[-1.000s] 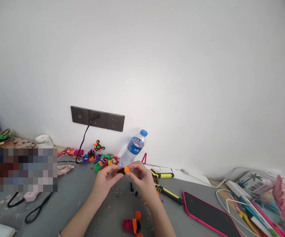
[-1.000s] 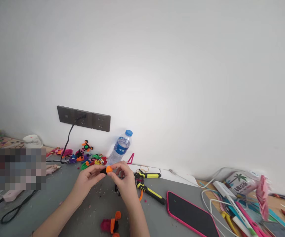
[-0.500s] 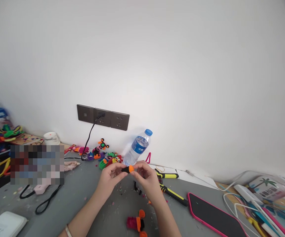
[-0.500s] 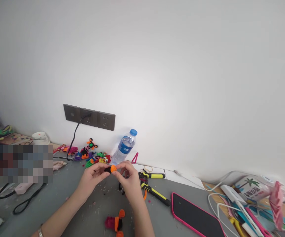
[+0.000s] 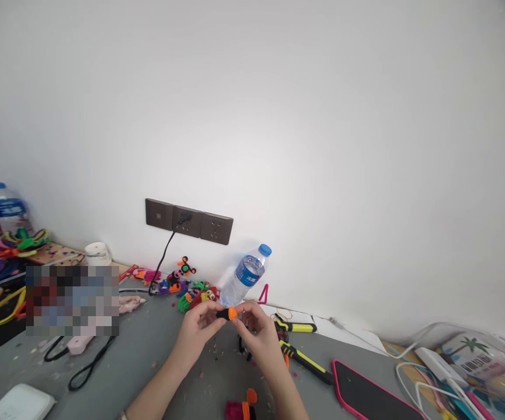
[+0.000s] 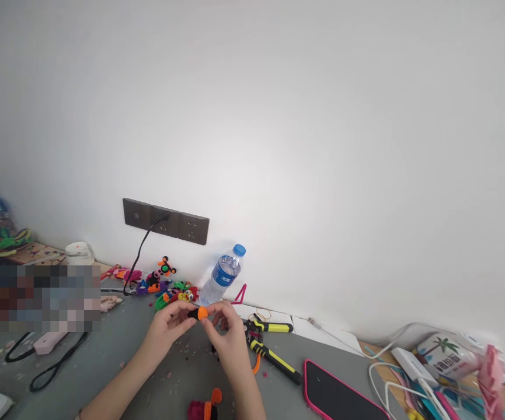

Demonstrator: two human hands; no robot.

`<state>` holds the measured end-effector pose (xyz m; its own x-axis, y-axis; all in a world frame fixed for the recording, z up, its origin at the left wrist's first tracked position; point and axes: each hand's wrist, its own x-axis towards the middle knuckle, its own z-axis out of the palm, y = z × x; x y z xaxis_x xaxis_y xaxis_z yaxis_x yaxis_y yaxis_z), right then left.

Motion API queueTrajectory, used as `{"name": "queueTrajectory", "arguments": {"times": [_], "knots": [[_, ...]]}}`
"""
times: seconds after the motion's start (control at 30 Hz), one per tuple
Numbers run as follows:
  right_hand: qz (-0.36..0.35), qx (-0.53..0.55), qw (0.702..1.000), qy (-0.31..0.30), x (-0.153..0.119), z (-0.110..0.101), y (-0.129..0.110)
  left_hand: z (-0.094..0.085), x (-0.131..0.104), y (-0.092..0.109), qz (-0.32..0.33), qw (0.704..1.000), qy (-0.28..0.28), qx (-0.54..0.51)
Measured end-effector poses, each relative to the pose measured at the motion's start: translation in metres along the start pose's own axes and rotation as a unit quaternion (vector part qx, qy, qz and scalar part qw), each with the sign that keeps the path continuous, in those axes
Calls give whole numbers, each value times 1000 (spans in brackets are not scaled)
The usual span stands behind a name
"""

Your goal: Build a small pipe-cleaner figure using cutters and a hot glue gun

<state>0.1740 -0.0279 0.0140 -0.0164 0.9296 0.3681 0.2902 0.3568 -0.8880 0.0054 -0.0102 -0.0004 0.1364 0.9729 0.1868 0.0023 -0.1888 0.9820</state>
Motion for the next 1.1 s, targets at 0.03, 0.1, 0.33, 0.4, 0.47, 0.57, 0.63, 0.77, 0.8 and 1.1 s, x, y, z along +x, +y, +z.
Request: {"name": "queueTrajectory", "arguments": {"times": [0.03,0.1,0.33,0.4,0.47,0.57,0.63,0.77,0.8,1.1], "knots": [[-1,-5,1000,-1,0,1,1,0,0,0,2,1000,0,1],[0,-11,1000,-3,-1,2,2,0,0,-1,7,1000,0,6],[8,-8,1000,3,-3,6,-3,0,-1,1,22,999,14,38],[9,-1,1000,7,-3,7,-4,0,-1,1,25,999,17,39],[11,2,1000,9,-3,8,-3,0,-2,1,26,999,20,35],[15,6,1000,10,-4,9,0,1,-2,2,25,999,29,30],[15,3,1000,13,-4,10,1,1,-3,4,27,999,33,31],[10,-4,1000,22,-4,10,0,1,-3,7,31,998,35,36],[11,-2,1000,23,-4,10,-1,1,-4,7,32,998,34,36],[44,83,996,8,-5,11,-3,0,-2,3,18,999,49,-6]]}}
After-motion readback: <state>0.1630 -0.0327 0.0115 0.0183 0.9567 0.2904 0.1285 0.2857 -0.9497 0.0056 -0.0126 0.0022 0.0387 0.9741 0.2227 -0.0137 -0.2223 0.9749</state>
